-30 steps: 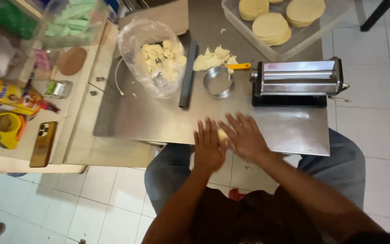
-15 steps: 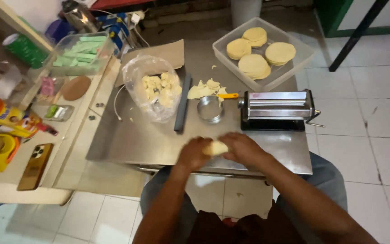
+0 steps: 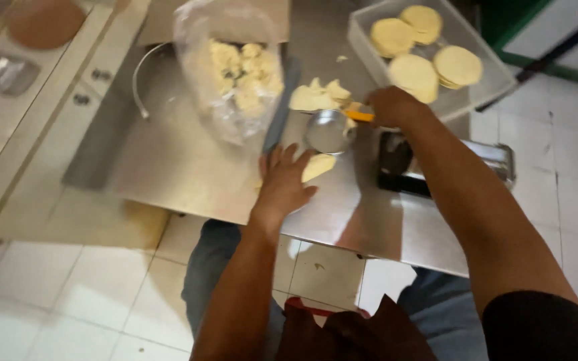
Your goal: Using a manual pasta roller to flatten dough and a circular cutter to create dough rounds on a stainless steel table.
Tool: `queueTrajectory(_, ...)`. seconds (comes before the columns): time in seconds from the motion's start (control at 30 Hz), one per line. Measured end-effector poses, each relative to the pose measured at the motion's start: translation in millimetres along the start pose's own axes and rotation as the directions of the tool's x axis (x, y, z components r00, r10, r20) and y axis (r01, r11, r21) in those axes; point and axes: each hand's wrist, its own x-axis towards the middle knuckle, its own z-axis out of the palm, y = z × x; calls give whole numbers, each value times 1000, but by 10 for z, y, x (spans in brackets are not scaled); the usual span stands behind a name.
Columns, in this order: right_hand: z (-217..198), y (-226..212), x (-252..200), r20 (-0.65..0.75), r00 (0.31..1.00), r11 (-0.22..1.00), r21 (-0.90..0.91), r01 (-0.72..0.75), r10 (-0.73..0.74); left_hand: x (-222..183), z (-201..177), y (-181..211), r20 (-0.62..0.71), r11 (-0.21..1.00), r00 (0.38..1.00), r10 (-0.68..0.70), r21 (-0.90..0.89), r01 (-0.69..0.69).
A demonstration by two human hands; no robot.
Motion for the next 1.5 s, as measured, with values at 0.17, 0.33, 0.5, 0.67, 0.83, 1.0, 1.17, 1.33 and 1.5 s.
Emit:
queueTrajectory(0.17,189,-70,253,156,933,933,-214,-289,325,157,-58,-62,100,999,995,-29,17,28)
queueTrajectory(0.33,-741,-644,-240,149,939,917,-307,-254,309,217,95,-247,132,999,990,-43,-14,46)
queueTrajectory(0.5,-1656,-977,-969,104,922,882,-349,-316,372,321,433,-409,171,995,985,-11,101,-6)
queueTrajectory(0.67,-2532,-1569,-2248,-31,886,886,-12,-463,463,167,427,-283,8,983,997,-76,171,74)
queueTrajectory(0.83,-1816,-1455,-2961,-302,792,784,529,-324,531,-121,252,-29,-40,996,997,-66,58,68)
queueTrajectory(1.0,-218,-1568,-3039,-471,738,484,846,223,483,-320,278,123,60,998,998,-9,-56,13)
queueTrajectory(1.17,367,-2285,-2868,-617,760,958,287,-27,206,-276,357,91,104,1000,995,3,-19,-1)
queueTrajectory(1.33,271,-2461,-2776,-381,903,973,187,-136,200,-261,339,116,95,1000,996,4,13,-6)
queueTrajectory(1.5,276,-2487,-2692,-227,953,959,244,-144,200,-242,328,111,82,1000,997,10,-13,-9)
